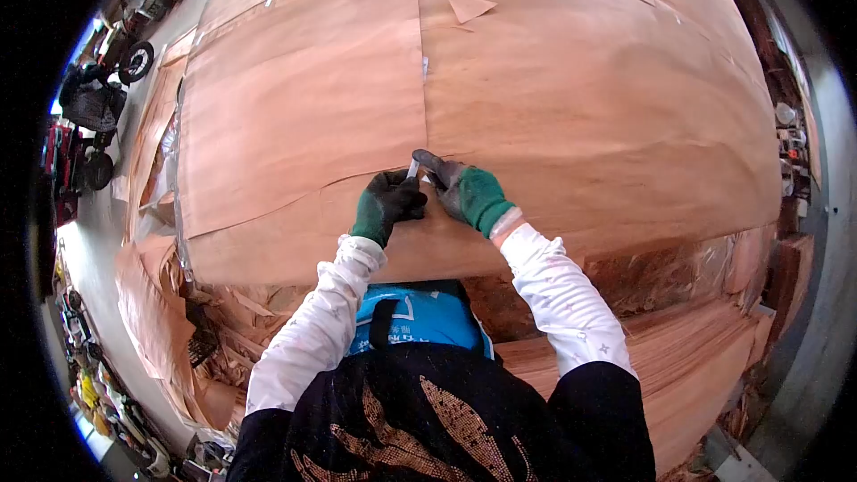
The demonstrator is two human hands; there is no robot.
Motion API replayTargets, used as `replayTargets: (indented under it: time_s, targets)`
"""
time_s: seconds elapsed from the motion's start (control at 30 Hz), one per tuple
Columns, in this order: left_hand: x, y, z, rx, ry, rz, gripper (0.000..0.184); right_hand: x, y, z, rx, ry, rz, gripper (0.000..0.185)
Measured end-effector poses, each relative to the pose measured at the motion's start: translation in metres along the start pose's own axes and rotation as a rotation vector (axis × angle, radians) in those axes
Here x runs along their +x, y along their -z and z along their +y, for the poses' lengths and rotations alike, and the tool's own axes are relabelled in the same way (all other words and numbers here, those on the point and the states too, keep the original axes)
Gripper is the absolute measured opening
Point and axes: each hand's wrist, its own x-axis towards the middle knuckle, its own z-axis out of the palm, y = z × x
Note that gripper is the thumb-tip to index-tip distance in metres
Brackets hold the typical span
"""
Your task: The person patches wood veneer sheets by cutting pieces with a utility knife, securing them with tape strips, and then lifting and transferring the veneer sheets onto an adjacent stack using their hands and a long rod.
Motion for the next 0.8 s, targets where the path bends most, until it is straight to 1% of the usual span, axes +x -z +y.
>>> replayTargets:
  time_s: [0.03, 0.07, 0.13, 0.17, 0.23, 0.27, 0.37, 0.43, 0.47, 0.53, 0.63, 0.67, 0.7, 0.77, 0.8]
  targets:
    - [0.0, 0.002, -0.004, -0.023, -0.036, -0.011, 0.025, 0.002, 0.004, -0.007, -0.044, -0.017, -0.028, 0.04]
    - [0.0, 0.003, -0.007, -0.042, -0.038, 0.027, 0.023, 0.003, 0.006, -0.011, -0.088, -0.034, -0.055, 0.041]
    - [-0.001, 0.0, -0.009, -0.076, -0.043, 0.098, 0.019, 0.001, 0.005, -0.015, -0.135, 0.011, -0.045, 0.045]
    - [-0.001, -0.001, -0.01, -0.052, -0.03, 0.117, 0.017, -0.001, 0.005, -0.016, -0.16, 0.033, -0.04, 0.048]
    - [-0.005, -0.005, -0.003, -0.006, -0.004, 0.157, 0.014, -0.001, 0.005, -0.023, -0.251, -0.001, -0.076, 0.052]
    - [-0.004, -0.005, -0.002, -0.026, 0.004, 0.161, 0.013, -0.002, 0.005, -0.026, -0.296, -0.016, -0.094, 0.054]
    - [-0.001, -0.003, -0.004, -0.089, 0.004, 0.156, 0.012, -0.002, 0.005, -0.029, -0.295, -0.014, -0.11, 0.056]
    - [0.002, 0.0, -0.009, -0.146, -0.028, 0.133, 0.012, -0.006, 0.011, -0.031, -0.355, 0.016, -0.192, 0.058]
    - [0.004, 0.001, -0.012, -0.092, -0.04, 0.139, 0.012, -0.007, 0.012, -0.033, -0.386, 0.037, -0.238, 0.059]
    - [0.006, 0.002, -0.012, 0.021, -0.059, 0.157, 0.011, -0.004, 0.007, -0.04, -0.462, -0.029, -0.29, 0.06]
    - [0.006, 0.003, 0.004, 0.317, -0.083, 0.18, 0.01, 0.003, 0.002, -0.046, -0.515, -0.094, -0.347, 0.059]
    - [0.007, 0.013, 0.009, 1.043, -0.468, 0.157, 0.01, 0.003, 0.002, -0.046, -0.526, -0.111, -0.364, 0.059]
    - [0.016, 0.02, 0.012, 1.058, -0.512, 0.212, 0.013, 0.002, 0.0, -0.046, -0.51, -0.114, -0.35, 0.058]
    - [0.011, 0.049, 0.029, 0.996, -0.58, 0.209, 0.009, 0.003, -0.005, -0.043, -0.478, -0.118, -0.319, 0.058]
    - [-0.004, 0.065, 0.045, 0.712, -0.386, 0.15, 0.014, 0.005, -0.002, -0.045, -0.453, -0.153, -0.361, 0.06]
